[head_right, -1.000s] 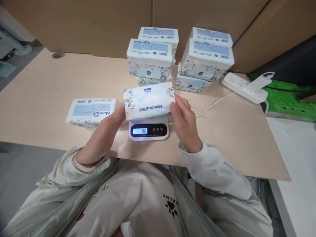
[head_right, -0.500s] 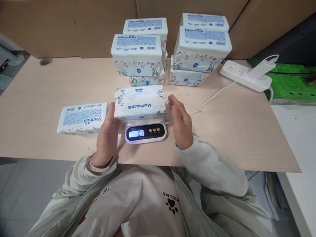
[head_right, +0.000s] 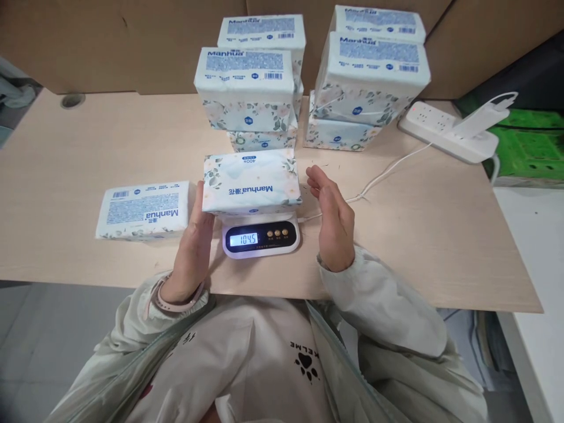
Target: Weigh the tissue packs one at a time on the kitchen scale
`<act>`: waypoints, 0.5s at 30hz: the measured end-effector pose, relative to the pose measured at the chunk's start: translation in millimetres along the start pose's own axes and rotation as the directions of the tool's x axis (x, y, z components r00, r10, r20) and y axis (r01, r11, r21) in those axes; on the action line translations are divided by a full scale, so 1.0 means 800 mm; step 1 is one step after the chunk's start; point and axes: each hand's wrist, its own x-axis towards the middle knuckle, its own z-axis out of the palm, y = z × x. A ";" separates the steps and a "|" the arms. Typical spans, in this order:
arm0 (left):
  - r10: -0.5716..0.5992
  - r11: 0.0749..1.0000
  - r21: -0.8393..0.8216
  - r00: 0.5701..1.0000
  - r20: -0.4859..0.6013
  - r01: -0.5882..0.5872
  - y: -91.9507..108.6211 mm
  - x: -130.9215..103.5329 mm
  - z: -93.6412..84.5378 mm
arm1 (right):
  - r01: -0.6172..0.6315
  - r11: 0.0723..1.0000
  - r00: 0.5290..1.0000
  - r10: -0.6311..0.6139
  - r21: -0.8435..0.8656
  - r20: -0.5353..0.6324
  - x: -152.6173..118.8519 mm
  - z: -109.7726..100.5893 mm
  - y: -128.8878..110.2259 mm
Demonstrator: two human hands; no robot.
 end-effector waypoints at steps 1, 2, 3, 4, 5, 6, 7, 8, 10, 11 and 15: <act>0.013 1.000 0.002 1.000 0.009 -0.013 -0.003 0.000 -0.001 | 0.004 1.000 1.000 -0.004 -0.008 -0.004 0.000 0.000 -0.001; 0.026 1.000 0.001 1.000 0.014 -0.026 -0.005 -0.001 -0.002 | 0.006 1.000 1.000 -0.006 -0.016 -0.004 0.000 0.000 -0.002; 0.036 0.999 -0.002 0.999 0.014 -0.036 -0.007 -0.001 -0.003 | 0.005 1.000 1.000 -0.005 -0.026 -0.002 0.000 -0.001 -0.003; 0.041 0.999 -0.002 0.999 0.013 -0.041 -0.008 -0.002 -0.003 | 0.001 0.999 1.000 -0.001 -0.037 0.002 0.000 -0.001 -0.004; 0.041 0.999 0.002 0.999 0.004 -0.041 -0.007 -0.002 -0.004 | -0.003 0.999 1.000 0.004 -0.047 0.007 0.000 -0.001 -0.005; 0.036 0.999 0.010 0.999 -0.006 -0.036 -0.006 -0.002 -0.003 | -0.007 0.998 1.000 0.008 -0.056 0.013 -0.001 -0.001 -0.005; 0.029 0.999 0.019 0.999 -0.015 -0.028 -0.004 -0.003 -0.003 | -0.010 0.998 1.000 0.011 -0.062 0.017 -0.001 -0.001 -0.005; 0.018 0.999 0.029 1.000 -0.024 -0.018 -0.001 -0.003 -0.001 | -0.011 0.998 1.000 0.012 -0.067 0.021 -0.002 -0.001 -0.006; 0.003 0.999 0.038 0.999 -0.045 -0.001 0.006 -0.002 0.001 | -0.010 0.997 0.999 0.012 -0.075 0.033 -0.002 -0.002 -0.006; -0.002 0.999 0.037 0.999 -0.054 0.004 0.009 -0.002 0.002 | -0.009 0.997 0.999 0.012 -0.080 0.041 -0.002 -0.002 -0.005; -0.005 0.999 0.035 0.998 -0.064 0.007 0.012 -0.001 0.003 | -0.015 0.996 0.998 0.020 -0.090 0.059 -0.002 -0.003 -0.006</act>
